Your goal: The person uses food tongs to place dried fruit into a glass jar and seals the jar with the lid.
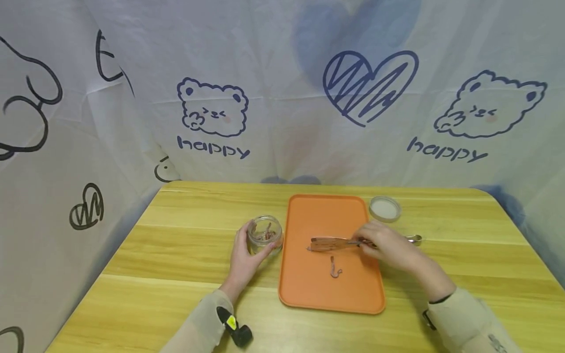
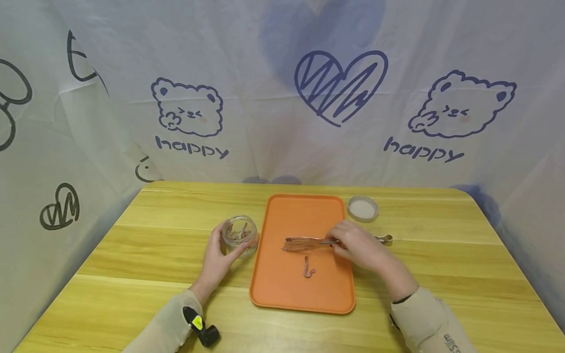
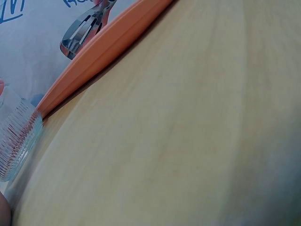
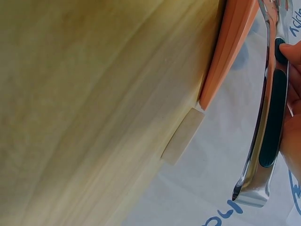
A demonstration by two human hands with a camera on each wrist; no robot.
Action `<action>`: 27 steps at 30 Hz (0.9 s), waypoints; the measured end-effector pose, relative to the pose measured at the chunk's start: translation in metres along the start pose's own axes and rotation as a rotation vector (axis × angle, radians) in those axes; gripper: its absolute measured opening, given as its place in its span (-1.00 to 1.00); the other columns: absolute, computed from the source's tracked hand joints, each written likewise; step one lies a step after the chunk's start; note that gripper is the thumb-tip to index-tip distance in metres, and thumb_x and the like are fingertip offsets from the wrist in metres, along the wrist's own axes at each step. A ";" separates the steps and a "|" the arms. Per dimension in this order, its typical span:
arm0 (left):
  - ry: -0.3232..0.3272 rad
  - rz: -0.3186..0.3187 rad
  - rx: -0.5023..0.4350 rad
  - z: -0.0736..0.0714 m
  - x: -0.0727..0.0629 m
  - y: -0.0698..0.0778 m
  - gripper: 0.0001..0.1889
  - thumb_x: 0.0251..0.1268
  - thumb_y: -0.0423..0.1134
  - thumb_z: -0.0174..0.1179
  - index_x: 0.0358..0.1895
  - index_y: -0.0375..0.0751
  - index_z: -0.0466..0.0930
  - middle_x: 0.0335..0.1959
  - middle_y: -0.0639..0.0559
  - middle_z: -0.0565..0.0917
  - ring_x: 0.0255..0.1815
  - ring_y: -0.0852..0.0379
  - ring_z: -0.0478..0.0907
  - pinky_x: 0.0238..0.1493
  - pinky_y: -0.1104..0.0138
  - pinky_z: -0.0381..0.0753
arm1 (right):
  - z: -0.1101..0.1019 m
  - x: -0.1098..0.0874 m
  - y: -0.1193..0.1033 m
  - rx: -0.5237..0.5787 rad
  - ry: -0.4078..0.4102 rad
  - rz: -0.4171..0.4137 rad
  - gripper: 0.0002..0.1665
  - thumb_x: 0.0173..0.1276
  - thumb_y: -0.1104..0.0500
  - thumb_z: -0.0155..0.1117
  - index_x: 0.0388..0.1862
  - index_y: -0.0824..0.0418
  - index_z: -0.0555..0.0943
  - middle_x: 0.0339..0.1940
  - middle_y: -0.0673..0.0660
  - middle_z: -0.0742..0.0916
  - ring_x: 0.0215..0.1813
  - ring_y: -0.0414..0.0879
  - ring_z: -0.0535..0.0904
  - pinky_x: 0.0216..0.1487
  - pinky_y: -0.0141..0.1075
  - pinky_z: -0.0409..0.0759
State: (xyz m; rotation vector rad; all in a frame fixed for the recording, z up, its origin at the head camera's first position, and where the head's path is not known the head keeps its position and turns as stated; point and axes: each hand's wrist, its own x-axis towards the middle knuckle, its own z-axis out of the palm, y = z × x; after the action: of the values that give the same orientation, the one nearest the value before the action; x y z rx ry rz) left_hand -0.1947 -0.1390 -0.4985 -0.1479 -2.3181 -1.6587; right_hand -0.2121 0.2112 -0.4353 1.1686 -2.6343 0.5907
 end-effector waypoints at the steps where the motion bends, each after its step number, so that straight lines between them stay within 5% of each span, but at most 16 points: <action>1: 0.001 0.001 0.001 0.000 0.000 0.000 -0.14 0.02 -0.26 0.46 0.39 -0.34 0.16 0.28 -0.30 0.30 0.32 -0.20 0.23 0.41 0.01 0.08 | 0.000 0.000 0.000 0.003 0.000 -0.001 -0.81 0.19 0.38 0.34 -0.23 0.17 0.65 -0.27 -0.05 0.65 -0.20 -0.19 0.50 -0.23 -0.26 0.57; 16: 0.011 0.026 0.023 -0.001 -0.001 0.001 -0.12 0.00 -0.08 0.47 0.38 -0.23 0.20 0.27 -0.18 0.34 0.31 -0.08 0.26 0.40 0.07 0.12 | -0.007 0.002 -0.005 -0.012 -0.002 0.019 -0.82 0.21 0.37 0.32 -0.21 0.19 0.65 -0.26 -0.02 0.66 -0.18 -0.13 0.54 -0.21 -0.23 0.60; 27: 0.007 0.022 0.002 -0.002 -0.001 0.001 -0.15 0.01 -0.09 0.46 0.37 -0.21 0.22 0.26 -0.19 0.35 0.30 -0.10 0.27 0.40 0.07 0.12 | -0.022 0.024 -0.017 0.003 0.042 0.007 -0.84 0.23 0.37 0.31 -0.20 0.23 0.67 -0.30 -0.01 0.66 -0.24 -0.17 0.48 -0.26 -0.27 0.54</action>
State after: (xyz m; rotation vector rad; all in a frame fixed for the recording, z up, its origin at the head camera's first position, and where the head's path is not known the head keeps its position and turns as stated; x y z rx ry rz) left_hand -0.1935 -0.1404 -0.4973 -0.1667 -2.3051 -1.6432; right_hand -0.2150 0.1944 -0.4026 1.1352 -2.6049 0.6133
